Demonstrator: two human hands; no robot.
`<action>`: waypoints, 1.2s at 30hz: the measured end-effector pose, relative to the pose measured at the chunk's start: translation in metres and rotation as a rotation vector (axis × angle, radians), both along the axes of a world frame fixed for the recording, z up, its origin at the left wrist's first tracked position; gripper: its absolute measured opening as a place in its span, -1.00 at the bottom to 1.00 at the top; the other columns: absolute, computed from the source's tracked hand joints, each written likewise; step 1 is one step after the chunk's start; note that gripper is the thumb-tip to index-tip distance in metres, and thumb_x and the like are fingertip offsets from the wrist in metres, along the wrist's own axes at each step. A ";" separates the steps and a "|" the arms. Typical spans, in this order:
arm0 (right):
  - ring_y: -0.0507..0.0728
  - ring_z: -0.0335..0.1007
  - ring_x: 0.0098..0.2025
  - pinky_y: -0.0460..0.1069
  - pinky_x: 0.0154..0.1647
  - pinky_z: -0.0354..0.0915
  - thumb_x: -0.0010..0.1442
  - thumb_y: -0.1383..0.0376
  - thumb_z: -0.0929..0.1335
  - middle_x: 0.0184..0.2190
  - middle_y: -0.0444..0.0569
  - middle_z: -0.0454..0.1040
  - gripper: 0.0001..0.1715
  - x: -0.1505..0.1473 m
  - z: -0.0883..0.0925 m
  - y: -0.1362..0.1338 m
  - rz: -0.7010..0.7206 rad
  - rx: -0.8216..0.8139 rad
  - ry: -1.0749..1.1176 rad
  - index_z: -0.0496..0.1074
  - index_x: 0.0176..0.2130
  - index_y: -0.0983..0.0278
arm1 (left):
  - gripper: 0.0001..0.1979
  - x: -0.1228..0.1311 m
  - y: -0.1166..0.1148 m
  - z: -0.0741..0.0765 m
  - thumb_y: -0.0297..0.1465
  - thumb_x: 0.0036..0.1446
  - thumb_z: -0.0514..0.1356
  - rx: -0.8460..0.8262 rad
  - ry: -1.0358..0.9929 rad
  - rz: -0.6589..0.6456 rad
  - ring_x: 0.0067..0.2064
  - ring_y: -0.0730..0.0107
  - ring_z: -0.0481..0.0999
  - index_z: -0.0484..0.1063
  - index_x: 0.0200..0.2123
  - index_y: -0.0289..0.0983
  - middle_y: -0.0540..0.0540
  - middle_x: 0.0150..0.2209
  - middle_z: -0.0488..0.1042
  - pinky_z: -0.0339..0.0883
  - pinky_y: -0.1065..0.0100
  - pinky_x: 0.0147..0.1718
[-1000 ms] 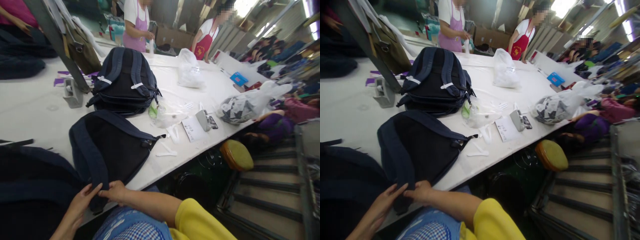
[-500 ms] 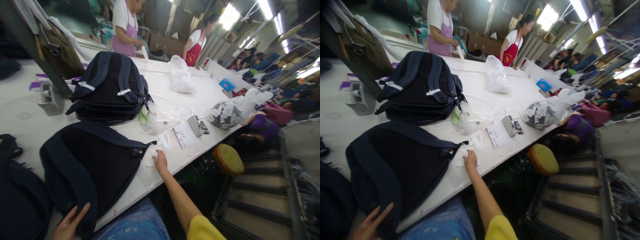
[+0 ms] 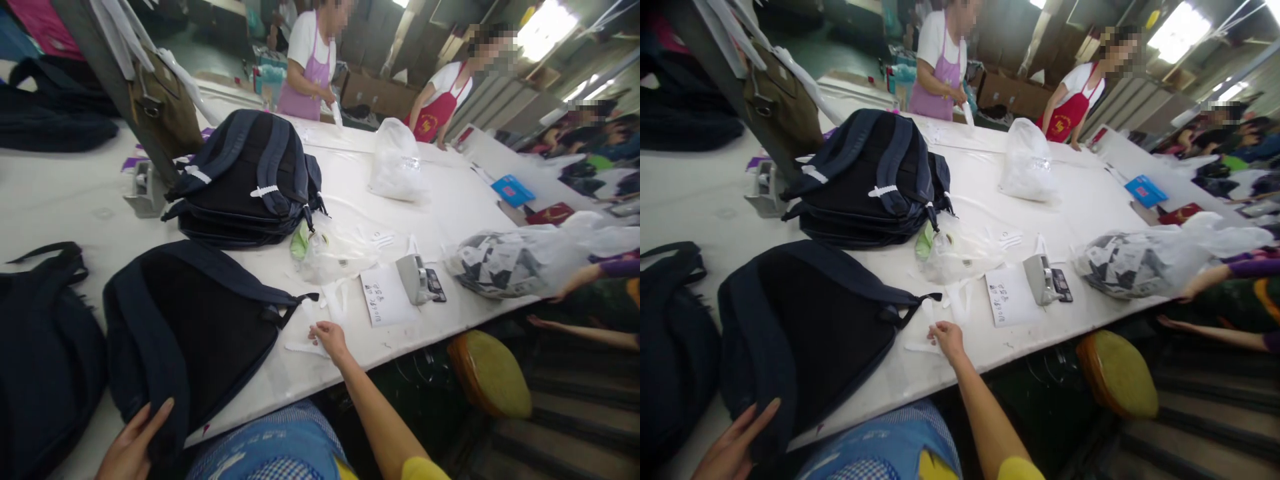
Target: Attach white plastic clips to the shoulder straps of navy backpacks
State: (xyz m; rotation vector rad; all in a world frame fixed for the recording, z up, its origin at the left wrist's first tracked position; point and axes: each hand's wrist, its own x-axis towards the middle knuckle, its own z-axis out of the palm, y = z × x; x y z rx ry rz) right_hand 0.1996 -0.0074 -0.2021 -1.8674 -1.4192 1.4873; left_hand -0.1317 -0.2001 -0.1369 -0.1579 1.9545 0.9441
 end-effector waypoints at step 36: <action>-0.10 0.15 -0.64 -0.16 -0.60 0.06 -0.06 0.20 0.44 -0.69 -0.21 0.32 -0.77 -0.259 0.023 -0.090 0.871 -0.526 0.419 0.47 -0.50 0.34 | -0.56 -0.023 -0.046 -0.011 -0.30 -0.10 0.38 0.543 -0.180 0.116 -0.10 0.16 0.55 0.45 -0.12 -0.32 -0.21 -0.13 0.58 0.38 0.26 -0.07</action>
